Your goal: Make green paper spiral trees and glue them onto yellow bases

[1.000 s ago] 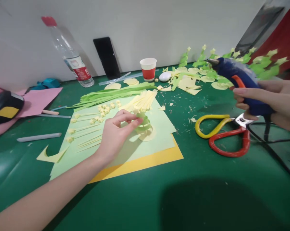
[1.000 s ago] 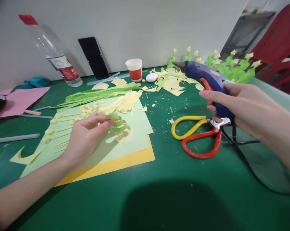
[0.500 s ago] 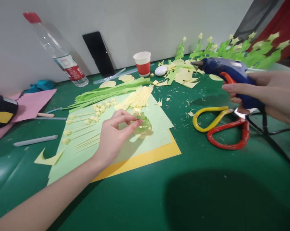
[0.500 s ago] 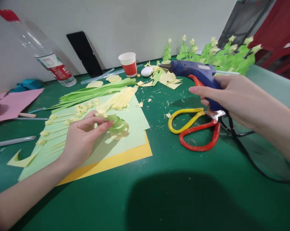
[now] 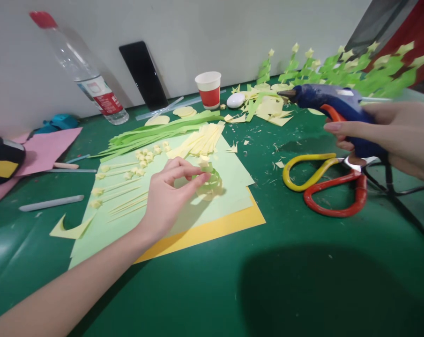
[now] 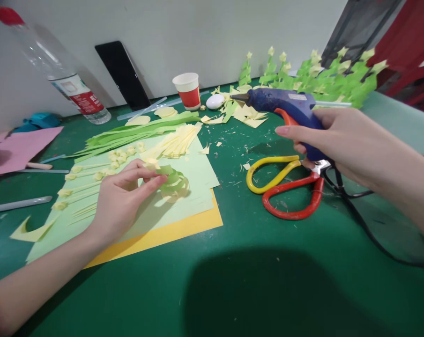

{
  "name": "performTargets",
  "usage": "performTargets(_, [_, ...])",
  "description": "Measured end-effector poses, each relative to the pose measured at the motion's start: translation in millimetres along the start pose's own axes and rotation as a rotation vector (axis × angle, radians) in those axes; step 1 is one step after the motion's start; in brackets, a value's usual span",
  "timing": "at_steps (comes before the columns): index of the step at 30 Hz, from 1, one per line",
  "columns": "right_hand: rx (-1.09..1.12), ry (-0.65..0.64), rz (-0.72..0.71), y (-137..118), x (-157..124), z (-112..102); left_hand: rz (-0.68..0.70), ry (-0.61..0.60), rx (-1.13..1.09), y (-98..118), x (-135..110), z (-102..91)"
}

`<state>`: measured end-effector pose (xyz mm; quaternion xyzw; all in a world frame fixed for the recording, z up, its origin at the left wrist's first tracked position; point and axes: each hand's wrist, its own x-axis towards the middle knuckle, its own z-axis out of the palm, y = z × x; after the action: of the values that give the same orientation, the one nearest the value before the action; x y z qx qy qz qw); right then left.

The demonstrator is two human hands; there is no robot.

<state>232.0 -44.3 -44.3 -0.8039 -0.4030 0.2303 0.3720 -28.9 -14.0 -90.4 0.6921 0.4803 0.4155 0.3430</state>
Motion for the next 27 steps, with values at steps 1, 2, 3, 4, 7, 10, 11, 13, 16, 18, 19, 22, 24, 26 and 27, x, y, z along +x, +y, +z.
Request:
performTargets(1, [0.01,-0.004,0.009,1,0,0,0.0,0.003,0.0,0,0,0.3])
performTargets(2, [0.017,-0.007,0.018,2,0,-1,0.0,0.005,0.001,-1,0,0.6])
performTargets(3, [0.023,-0.011,0.027,2,0,-1,-0.001,0.007,-0.001,-1,1,1.0])
performTargets(4, [0.024,-0.011,0.036,2,0,0,-0.002,0.007,-0.004,-2,1,1.3])
performTargets(7, [0.001,0.006,0.055,0,-1,2,-0.01,0.008,-0.022,-4,1,2.2])
performTargets(10, [-0.021,0.006,0.051,-4,-3,4,-0.016,0.006,-0.034,-5,2,2.4])
performTargets(11, [-0.035,0.005,0.054,-4,-3,4,-0.014,0.006,-0.038,-5,1,2.3])
performTargets(13, [-0.073,0.005,0.064,-5,-4,4,-0.002,0.004,-0.042,-6,1,1.8])
performTargets(16, [-0.14,0.006,0.082,-6,-6,4,0.024,-0.005,-0.034,-5,1,0.8])
performTargets(18, [-0.198,0.011,0.078,-8,-7,5,0.029,-0.011,-0.026,-5,0,0.4])
performTargets(19, [-0.223,0.007,0.073,-9,-8,5,0.025,-0.013,-0.023,-4,0,0.3])
performTargets(22, [-0.259,-0.021,0.053,-9,-8,6,0.012,-0.014,-0.008,-3,0,0.5])
performTargets(24, [-0.27,-0.032,0.035,-5,-6,5,0.008,-0.011,0.005,-1,0,0.6])
performTargets(26, [-0.294,-0.043,0.027,2,-3,3,0.0,-0.011,0.025,0,0,0.5])
performTargets(27, [-0.301,-0.055,0.019,7,-1,3,-0.007,-0.011,0.031,1,0,0.3])
